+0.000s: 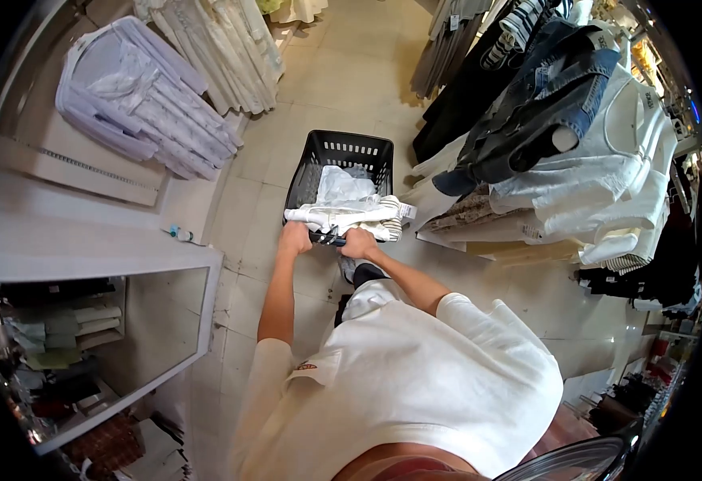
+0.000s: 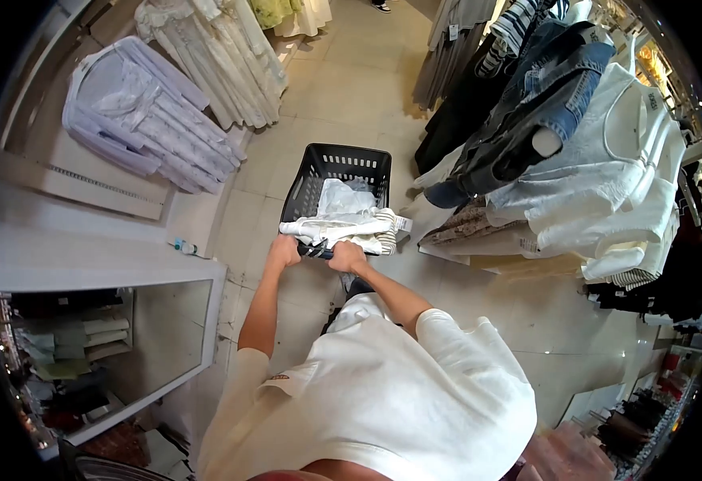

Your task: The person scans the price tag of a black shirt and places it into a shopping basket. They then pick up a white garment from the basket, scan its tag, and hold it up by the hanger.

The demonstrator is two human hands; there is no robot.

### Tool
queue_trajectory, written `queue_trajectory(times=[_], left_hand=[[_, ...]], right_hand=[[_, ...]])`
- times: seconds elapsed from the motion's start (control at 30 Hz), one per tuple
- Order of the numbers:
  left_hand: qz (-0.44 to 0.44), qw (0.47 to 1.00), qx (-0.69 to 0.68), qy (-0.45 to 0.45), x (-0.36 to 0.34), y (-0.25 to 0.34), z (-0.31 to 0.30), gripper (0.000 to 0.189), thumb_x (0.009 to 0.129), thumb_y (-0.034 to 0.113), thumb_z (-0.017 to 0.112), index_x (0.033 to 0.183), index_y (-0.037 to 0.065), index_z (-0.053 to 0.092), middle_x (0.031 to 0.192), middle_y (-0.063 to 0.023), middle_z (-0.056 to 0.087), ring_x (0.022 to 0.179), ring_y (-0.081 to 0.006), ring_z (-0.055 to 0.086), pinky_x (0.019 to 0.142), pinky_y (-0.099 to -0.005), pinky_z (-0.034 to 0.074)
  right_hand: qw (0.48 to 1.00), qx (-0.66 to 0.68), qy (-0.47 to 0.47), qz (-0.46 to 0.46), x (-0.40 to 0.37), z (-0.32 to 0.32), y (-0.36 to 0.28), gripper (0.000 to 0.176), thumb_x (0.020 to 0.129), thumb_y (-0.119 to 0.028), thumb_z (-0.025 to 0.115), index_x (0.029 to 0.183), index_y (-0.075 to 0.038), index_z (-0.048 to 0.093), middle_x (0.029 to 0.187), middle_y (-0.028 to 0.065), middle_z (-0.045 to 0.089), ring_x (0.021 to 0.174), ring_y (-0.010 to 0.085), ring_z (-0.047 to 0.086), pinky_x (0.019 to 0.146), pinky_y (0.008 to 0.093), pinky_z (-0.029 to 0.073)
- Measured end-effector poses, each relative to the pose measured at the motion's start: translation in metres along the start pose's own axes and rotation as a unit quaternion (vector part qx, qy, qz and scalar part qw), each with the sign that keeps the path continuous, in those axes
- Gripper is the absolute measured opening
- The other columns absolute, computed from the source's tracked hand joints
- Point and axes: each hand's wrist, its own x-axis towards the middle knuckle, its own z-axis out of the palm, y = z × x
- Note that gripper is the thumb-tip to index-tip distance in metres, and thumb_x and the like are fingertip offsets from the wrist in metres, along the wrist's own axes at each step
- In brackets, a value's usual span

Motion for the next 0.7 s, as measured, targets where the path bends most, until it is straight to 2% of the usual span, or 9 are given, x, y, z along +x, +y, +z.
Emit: queue_trajectory(times=[0.07, 0.2, 0.27, 0.33, 0.4, 0.43, 0.53, 0.7], left_hand=[[0.002, 1.0, 0.004, 0.003, 0.01, -0.003, -0.017, 0.019, 0.064, 0.008, 0.057, 0.076, -0.001, 0.07, 0.088, -0.0245, 0.065, 0.087, -0.0386, 0.064, 0.08, -0.042, 0.052], [0.063, 0.996, 0.046, -0.048, 0.042, -0.02, -0.028, 0.02, 0.064, 0.01, 0.058, 0.076, 0.001, 0.07, 0.087, -0.0222, 0.066, 0.084, -0.0388, 0.063, 0.08, -0.0423, 0.052], [0.063, 0.996, 0.048, -0.03, 0.065, -0.04, -0.022, 0.021, 0.063, 0.01, 0.059, 0.079, 0.003, 0.071, 0.088, -0.0226, 0.066, 0.087, -0.0386, 0.063, 0.081, -0.0431, 0.051], [0.067, 0.994, 0.06, -0.054, 0.086, -0.054, -0.024, 0.021, 0.064, 0.011, 0.06, 0.081, 0.005, 0.071, 0.089, -0.0228, 0.065, 0.09, -0.0381, 0.062, 0.082, -0.0431, 0.051], [0.076, 0.995, 0.054, -0.028, 0.102, -0.061, -0.025, 0.021, 0.065, 0.011, 0.059, 0.081, 0.005, 0.071, 0.089, -0.0224, 0.065, 0.091, -0.0373, 0.062, 0.083, -0.0424, 0.051], [0.035, 0.997, 0.042, -0.045, 0.106, -0.057, -0.036, 0.026, 0.06, 0.009, 0.059, 0.083, 0.005, 0.071, 0.089, -0.0216, 0.066, 0.093, -0.036, 0.061, 0.087, -0.0401, 0.049], [0.048, 0.993, 0.06, -0.088, 0.124, -0.05, -0.071, 0.025, 0.062, 0.009, 0.06, 0.083, 0.004, 0.071, 0.093, -0.0229, 0.065, 0.096, -0.0358, 0.06, 0.089, -0.0397, 0.048], [0.076, 0.992, 0.065, -0.074, 0.168, -0.067, -0.08, 0.024, 0.062, 0.01, 0.06, 0.083, 0.005, 0.071, 0.093, -0.0224, 0.065, 0.095, -0.0358, 0.06, 0.088, -0.0398, 0.049]], right_hand=[[1.0, 0.012, -0.011, 0.007, 0.011, -0.006, -0.006, 0.037, 0.066, -0.037, 0.068, 0.088, -0.007, 0.072, 0.09, 0.0183, 0.068, 0.086, 0.0322, 0.066, 0.08, 0.0393, 0.051], [0.998, 0.038, -0.035, 0.025, 0.033, -0.014, -0.017, 0.038, 0.067, -0.037, 0.067, 0.088, -0.005, 0.071, 0.093, 0.0184, 0.068, 0.088, 0.0328, 0.065, 0.081, 0.0391, 0.051], [0.998, 0.042, -0.038, 0.026, 0.048, -0.021, -0.027, 0.037, 0.068, -0.035, 0.065, 0.088, -0.005, 0.071, 0.093, 0.0187, 0.068, 0.088, 0.0329, 0.065, 0.081, 0.0396, 0.052], [0.997, 0.056, -0.041, 0.028, 0.063, -0.024, -0.032, 0.036, 0.068, -0.035, 0.065, 0.088, -0.004, 0.071, 0.092, 0.0198, 0.067, 0.088, 0.0329, 0.065, 0.08, 0.0398, 0.051], [0.996, 0.068, -0.045, 0.028, 0.077, -0.024, -0.032, 0.037, 0.068, -0.035, 0.065, 0.087, -0.004, 0.071, 0.092, 0.0198, 0.067, 0.089, 0.0329, 0.065, 0.08, 0.0399, 0.051], [0.996, 0.072, -0.045, 0.022, 0.084, -0.025, -0.033, 0.037, 0.068, -0.035, 0.065, 0.087, -0.004, 0.071, 0.092, 0.0197, 0.067, 0.089, 0.0329, 0.065, 0.08, 0.04, 0.051], [0.994, 0.094, -0.039, 0.032, 0.102, -0.035, -0.042, 0.037, 0.069, -0.035, 0.065, 0.088, -0.004, 0.07, 0.092, 0.0188, 0.068, 0.089, 0.0327, 0.065, 0.081, 0.0399, 0.051], [0.989, 0.135, -0.025, 0.048, 0.131, -0.049, -0.049, 0.037, 0.068, -0.035, 0.066, 0.087, -0.004, 0.07, 0.091, 0.0181, 0.068, 0.088, 0.0318, 0.065, 0.081, 0.0394, 0.051]])
